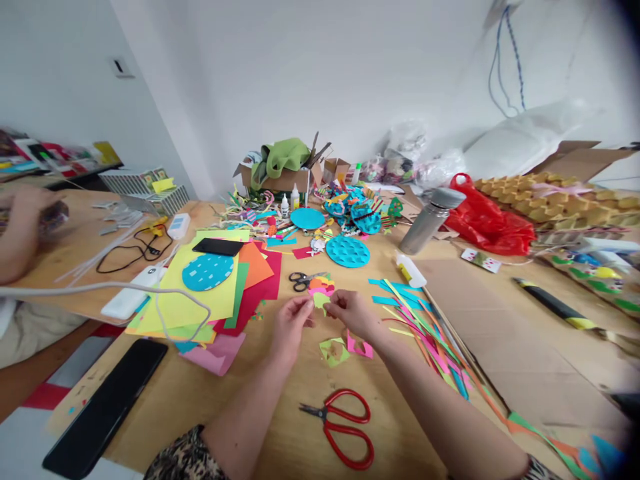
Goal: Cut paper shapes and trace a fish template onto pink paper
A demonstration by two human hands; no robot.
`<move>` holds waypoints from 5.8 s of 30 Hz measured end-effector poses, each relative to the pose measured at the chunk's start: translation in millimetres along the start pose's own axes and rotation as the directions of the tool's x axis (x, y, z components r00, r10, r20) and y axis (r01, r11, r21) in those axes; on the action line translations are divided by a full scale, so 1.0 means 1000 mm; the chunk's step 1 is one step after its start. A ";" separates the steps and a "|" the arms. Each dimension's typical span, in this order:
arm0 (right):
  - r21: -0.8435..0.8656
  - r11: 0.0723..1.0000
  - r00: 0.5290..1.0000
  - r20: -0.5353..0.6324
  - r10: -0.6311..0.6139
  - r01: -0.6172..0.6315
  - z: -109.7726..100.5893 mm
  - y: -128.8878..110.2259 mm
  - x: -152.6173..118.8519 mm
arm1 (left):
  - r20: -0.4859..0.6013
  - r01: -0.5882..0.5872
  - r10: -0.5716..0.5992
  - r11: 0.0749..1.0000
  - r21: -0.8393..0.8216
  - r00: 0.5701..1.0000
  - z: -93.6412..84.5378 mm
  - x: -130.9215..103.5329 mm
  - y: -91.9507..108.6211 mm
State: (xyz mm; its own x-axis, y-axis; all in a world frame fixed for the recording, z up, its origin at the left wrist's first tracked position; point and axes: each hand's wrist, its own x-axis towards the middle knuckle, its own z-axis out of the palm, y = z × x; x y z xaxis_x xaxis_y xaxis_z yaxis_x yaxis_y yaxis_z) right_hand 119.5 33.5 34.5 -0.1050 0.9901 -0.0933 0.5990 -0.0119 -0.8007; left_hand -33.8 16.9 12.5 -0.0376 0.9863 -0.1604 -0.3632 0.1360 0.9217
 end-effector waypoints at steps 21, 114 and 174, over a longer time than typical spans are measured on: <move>-0.313 0.941 0.991 -0.004 0.135 -0.130 -0.033 0.019 0.041 | 0.476 -0.436 0.260 -0.198 0.878 0.840 -0.003 0.070 -0.005; -0.783 0.613 0.994 0.076 -0.074 0.106 -0.034 -0.021 0.200 | 0.348 -0.504 0.523 0.189 0.843 0.778 -0.017 0.072 -0.012; 0.083 0.989 0.931 0.337 -0.140 0.118 0.000 -0.019 0.125 | -0.126 0.000 -0.023 0.983 -0.181 0.992 -0.015 0.087 -0.003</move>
State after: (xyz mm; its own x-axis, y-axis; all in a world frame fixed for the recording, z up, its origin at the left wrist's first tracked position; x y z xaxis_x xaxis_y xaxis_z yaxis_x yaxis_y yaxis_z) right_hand 95.0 157.0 38.5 -0.4492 0.8762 -0.1747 0.5143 0.0937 -0.8525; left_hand -50.0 101.3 -9.3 -0.1464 0.9634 -0.2247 -0.5259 0.1165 0.8425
